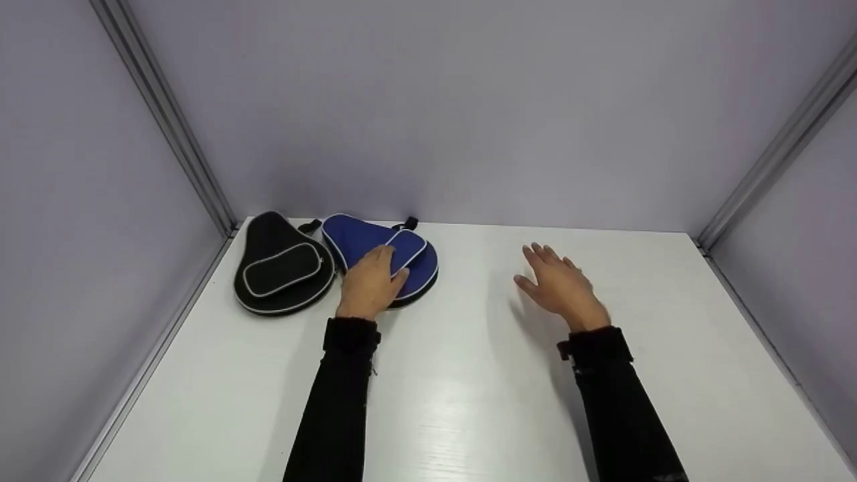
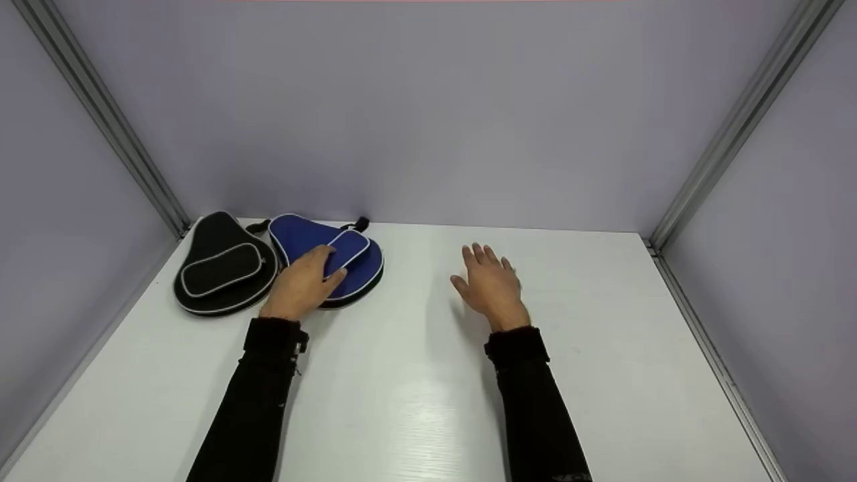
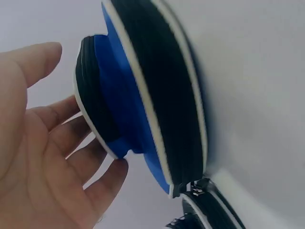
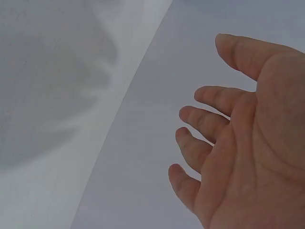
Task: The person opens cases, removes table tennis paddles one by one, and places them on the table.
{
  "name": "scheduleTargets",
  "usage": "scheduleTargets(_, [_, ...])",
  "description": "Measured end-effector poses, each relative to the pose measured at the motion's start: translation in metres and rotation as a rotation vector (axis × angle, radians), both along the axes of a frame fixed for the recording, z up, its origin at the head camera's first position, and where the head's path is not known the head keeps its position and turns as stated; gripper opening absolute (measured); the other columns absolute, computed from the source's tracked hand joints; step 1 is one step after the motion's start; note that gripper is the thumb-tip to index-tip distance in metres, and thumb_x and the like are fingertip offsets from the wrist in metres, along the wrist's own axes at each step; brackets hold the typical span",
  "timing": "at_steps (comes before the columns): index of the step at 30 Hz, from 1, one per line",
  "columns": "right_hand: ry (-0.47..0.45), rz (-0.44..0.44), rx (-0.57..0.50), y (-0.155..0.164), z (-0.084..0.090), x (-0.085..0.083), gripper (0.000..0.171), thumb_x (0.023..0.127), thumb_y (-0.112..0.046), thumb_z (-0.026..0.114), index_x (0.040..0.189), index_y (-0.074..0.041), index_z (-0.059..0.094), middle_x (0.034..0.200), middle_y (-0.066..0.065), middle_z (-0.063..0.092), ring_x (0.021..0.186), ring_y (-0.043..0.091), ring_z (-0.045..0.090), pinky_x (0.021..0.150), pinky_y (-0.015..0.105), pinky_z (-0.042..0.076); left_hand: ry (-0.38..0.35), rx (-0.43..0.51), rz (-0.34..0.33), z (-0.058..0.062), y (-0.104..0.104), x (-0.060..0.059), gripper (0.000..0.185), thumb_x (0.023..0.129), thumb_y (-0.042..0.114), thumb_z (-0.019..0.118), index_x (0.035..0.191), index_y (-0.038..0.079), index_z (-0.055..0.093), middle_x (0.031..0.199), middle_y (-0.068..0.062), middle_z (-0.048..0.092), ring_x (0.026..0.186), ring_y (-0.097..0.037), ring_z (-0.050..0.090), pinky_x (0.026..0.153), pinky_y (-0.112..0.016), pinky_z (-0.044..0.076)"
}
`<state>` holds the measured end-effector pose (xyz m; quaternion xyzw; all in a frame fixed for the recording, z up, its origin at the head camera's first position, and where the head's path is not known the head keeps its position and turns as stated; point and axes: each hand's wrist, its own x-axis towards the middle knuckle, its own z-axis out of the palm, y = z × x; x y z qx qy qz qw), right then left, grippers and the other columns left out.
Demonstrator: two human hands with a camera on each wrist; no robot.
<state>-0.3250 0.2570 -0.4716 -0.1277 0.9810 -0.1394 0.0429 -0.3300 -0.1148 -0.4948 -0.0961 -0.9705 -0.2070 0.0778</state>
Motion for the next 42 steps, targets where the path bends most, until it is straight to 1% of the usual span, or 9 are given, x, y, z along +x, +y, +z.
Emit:
scheduleTargets(4, [0.055,0.024,0.002,-0.006,-0.001,0.000,0.074,0.123,-0.039,0.058,0.184,-0.003,0.035,0.190,0.025,0.037,0.174,0.054,0.041,0.140,0.078,0.037,0.014,0.029,-0.061,0.006,0.006,0.005,0.059,0.114,0.033,0.079,0.158,-0.004,0.064,0.163,-0.026,0.070,0.150,-0.046,0.071,0.130,-0.057,0.058])
scheduleTargets(8, [0.083,0.043,-0.019,-0.013,-0.002,0.001,0.069,0.123,-0.035,0.061,0.181,-0.003,0.041,0.185,0.025,0.047,0.166,0.055,0.053,0.130,0.079,0.049,-0.031,0.046,-0.127,0.011,0.011,0.008,0.055,0.108,0.033,0.088,0.148,0.003,0.067,0.153,-0.019,0.074,0.139,-0.044,0.076,0.124,-0.056,0.062])
scheduleTargets(14, [0.074,0.044,-0.053,-0.019,-0.007,0.000,0.063,0.122,-0.029,0.064,0.176,0.000,0.049,0.179,0.027,0.055,0.165,0.051,0.056,0.133,0.070,0.052,-0.122,0.046,-0.177,0.019,0.017,0.010,0.056,0.106,0.034,0.091,0.150,0.008,0.069,0.153,-0.013,0.075,0.147,-0.037,0.073,0.129,-0.052,0.059])
scheduleTargets(20, [0.082,0.088,-0.039,-0.023,-0.013,-0.003,0.053,0.119,-0.024,0.069,0.165,0.001,0.062,0.169,0.028,0.065,0.160,0.052,0.061,0.132,0.067,0.053,-0.185,0.077,-0.231,0.020,0.017,0.010,0.054,0.105,0.031,0.091,0.150,0.009,0.070,0.156,-0.012,0.075,0.150,-0.033,0.071,0.132,-0.051,0.057])
scheduleTargets(26, [0.002,0.151,-0.052,-0.030,-0.017,-0.003,0.045,0.112,-0.019,0.080,0.150,0.005,0.073,0.158,0.027,0.072,0.153,0.050,0.067,0.130,0.064,0.056,-0.216,0.082,-0.290,0.024,0.019,0.011,0.051,0.104,0.028,0.092,0.147,0.010,0.073,0.152,-0.010,0.077,0.145,-0.030,0.073,0.129,-0.050,0.058])
scheduleTargets(31, [-0.092,0.179,-0.076,-0.037,-0.023,-0.001,0.034,0.106,-0.020,0.086,0.132,0.003,0.082,0.136,0.019,0.078,0.132,0.043,0.076,0.118,0.060,0.064,-0.244,0.078,-0.325,0.025,0.023,0.015,0.047,0.102,0.027,0.093,0.143,0.013,0.074,0.149,-0.007,0.078,0.139,-0.028,0.074,0.127,-0.050,0.059])
scheduleTargets(33, [-0.088,0.191,-0.080,-0.040,-0.025,-0.001,0.027,0.106,-0.019,0.084,0.124,0.001,0.084,0.126,0.016,0.079,0.120,0.036,0.078,0.111,0.057,0.067,-0.252,0.076,-0.340,0.026,0.024,0.016,0.046,0.102,0.027,0.093,0.141,0.014,0.075,0.149,-0.007,0.078,0.139,-0.028,0.074,0.127,-0.050,0.060])
scheduleTargets(37, [-0.031,0.223,-0.080,-0.044,-0.027,0.001,0.014,0.103,-0.013,0.078,0.108,-0.001,0.082,0.109,0.012,0.076,0.097,0.025,0.071,0.094,0.051,0.067,-0.253,0.070,-0.376,0.029,0.025,0.016,0.045,0.101,0.028,0.094,0.140,0.015,0.076,0.151,-0.007,0.078,0.139,-0.027,0.074,0.127,-0.050,0.059])
scheduleTargets(42, [-0.058,0.184,-0.052,-0.049,-0.027,0.006,0.009,0.103,-0.012,0.080,0.101,-0.003,0.081,0.099,0.008,0.076,0.087,0.020,0.064,0.085,0.048,0.064,-0.263,0.064,-0.403,0.028,0.024,0.017,0.046,0.100,0.028,0.094,0.140,0.015,0.076,0.152,-0.008,0.078,0.143,-0.028,0.073,0.130,-0.050,0.057])
